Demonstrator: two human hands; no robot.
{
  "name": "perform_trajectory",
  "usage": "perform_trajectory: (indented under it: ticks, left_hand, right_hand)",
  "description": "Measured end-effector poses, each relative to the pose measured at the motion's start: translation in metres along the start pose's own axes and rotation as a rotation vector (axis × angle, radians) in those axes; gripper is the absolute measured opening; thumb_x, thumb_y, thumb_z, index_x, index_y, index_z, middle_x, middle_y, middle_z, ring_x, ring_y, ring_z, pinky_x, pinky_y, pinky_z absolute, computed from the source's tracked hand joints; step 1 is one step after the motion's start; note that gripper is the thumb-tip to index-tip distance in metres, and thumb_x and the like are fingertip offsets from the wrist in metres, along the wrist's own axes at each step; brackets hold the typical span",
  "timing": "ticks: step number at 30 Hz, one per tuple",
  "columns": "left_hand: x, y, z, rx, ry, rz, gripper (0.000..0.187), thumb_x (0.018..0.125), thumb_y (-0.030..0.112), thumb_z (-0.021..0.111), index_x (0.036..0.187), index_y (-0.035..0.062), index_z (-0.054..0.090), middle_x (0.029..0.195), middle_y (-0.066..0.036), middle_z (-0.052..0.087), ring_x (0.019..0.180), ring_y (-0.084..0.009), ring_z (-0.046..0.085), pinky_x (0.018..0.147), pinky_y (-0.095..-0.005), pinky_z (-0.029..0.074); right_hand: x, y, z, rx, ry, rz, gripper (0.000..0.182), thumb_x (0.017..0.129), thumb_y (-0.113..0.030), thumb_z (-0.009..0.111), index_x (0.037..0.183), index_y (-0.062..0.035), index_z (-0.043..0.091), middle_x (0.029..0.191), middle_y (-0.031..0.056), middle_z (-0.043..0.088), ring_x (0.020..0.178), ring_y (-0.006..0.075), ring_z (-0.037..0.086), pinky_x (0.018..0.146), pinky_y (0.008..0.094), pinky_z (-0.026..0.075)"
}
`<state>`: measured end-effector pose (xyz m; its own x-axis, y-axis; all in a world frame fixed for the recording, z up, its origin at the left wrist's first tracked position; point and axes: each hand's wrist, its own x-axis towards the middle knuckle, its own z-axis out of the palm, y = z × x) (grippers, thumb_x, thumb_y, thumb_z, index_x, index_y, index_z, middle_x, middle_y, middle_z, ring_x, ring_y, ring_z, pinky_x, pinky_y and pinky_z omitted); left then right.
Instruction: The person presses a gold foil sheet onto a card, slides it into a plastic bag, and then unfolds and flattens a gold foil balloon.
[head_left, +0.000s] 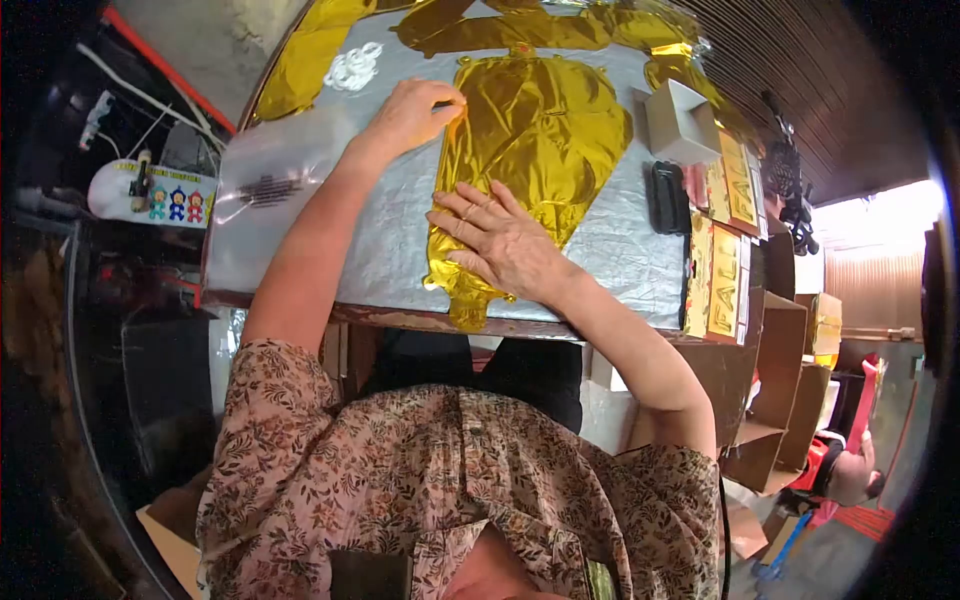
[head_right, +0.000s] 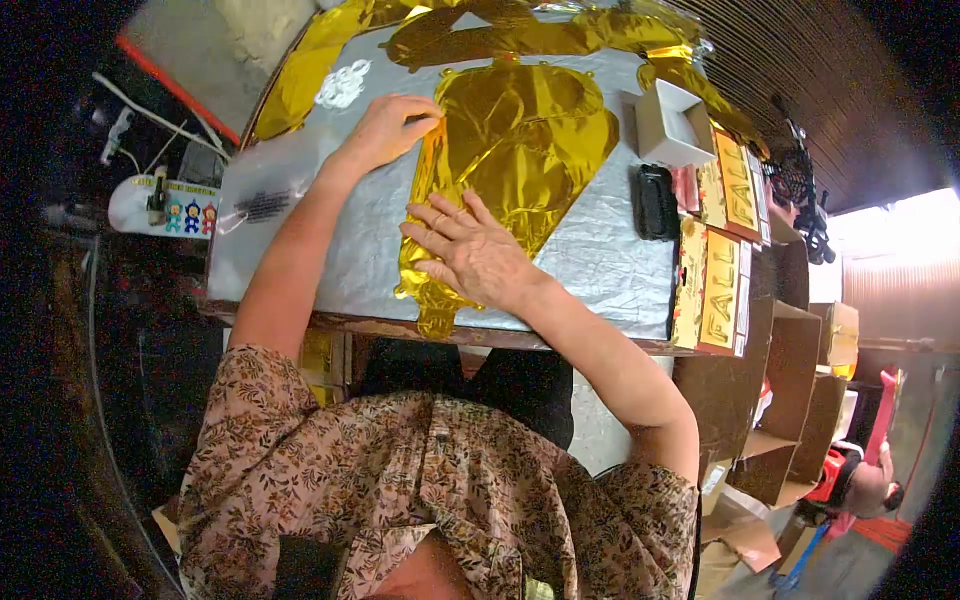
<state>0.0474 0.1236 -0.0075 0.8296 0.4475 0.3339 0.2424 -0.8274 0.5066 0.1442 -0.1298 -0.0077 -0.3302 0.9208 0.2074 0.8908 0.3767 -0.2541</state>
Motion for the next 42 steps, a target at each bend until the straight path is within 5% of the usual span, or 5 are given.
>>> perform_trajectory:
  ticks: [9, 22, 28, 33, 42]
  left_hand:
    - [0.047, 0.016, 0.051, -0.025, 0.198, 0.336, 0.024, 0.094, 0.016, 0.068, 0.113, 0.003, 0.072, 0.118, -0.013, 0.073, 0.11, -0.0349, 0.066, 0.096, -0.0415, 0.051]
    - [0.043, 0.013, 0.074, -0.012, 0.151, 0.193, 0.038, 0.099, 0.028, 0.064, 0.128, 0.0026, 0.064, 0.138, -0.015, 0.062, 0.129, -0.0357, 0.055, 0.109, -0.0416, 0.046]
    - [0.041, 0.01, 0.078, 0.073, 0.152, 0.211, 0.039, 0.099, 0.031, 0.064, 0.129, 0.0056, 0.063, 0.139, -0.012, 0.06, 0.129, -0.0328, 0.055, 0.113, -0.0488, 0.039]
    - [0.041, 0.012, 0.077, 0.068, 0.126, 0.179, 0.039, 0.1, 0.032, 0.063, 0.13, 0.0084, 0.06, 0.137, -0.01, 0.06, 0.129, -0.0302, 0.055, 0.113, -0.0521, 0.036]
    - [0.042, 0.014, 0.076, 0.098, 0.039, 0.157, 0.043, 0.101, 0.033, 0.06, 0.139, 0.0131, 0.058, 0.137, -0.009, 0.058, 0.129, -0.0248, 0.054, 0.117, -0.0484, 0.032]
  right_hand:
    - [-0.002, 0.002, 0.008, -0.004, 0.026, -0.001, 0.056, 0.104, -0.042, 0.053, 0.152, -0.0149, 0.046, 0.16, 0.0072, 0.041, 0.149, 0.0298, 0.036, 0.124, 0.0529, 0.022]
    - [-0.002, 0.007, -0.004, 0.087, 0.03, 0.007, 0.055, 0.105, -0.04, 0.051, 0.152, -0.0137, 0.045, 0.159, 0.0093, 0.043, 0.149, 0.032, 0.036, 0.124, 0.0535, 0.021]
    - [0.005, 0.075, -0.03, -0.041, 0.285, 0.353, 0.048, 0.103, -0.029, 0.055, 0.147, -0.0099, 0.051, 0.147, 0.0191, 0.054, 0.141, 0.0374, 0.047, 0.118, 0.0517, 0.033]
    - [0.007, 0.167, -0.042, -0.127, 0.625, 0.631, 0.035, 0.1, -0.027, 0.062, 0.129, -0.0062, 0.064, 0.11, 0.0264, 0.07, 0.101, 0.0449, 0.067, 0.087, 0.0504, 0.053]
    - [0.057, 0.241, -0.074, -0.308, 0.048, 1.211, 0.075, 0.09, -0.058, 0.067, 0.127, 0.0061, 0.061, 0.14, 0.0294, 0.056, 0.13, 0.0489, 0.053, 0.105, 0.0525, 0.048]
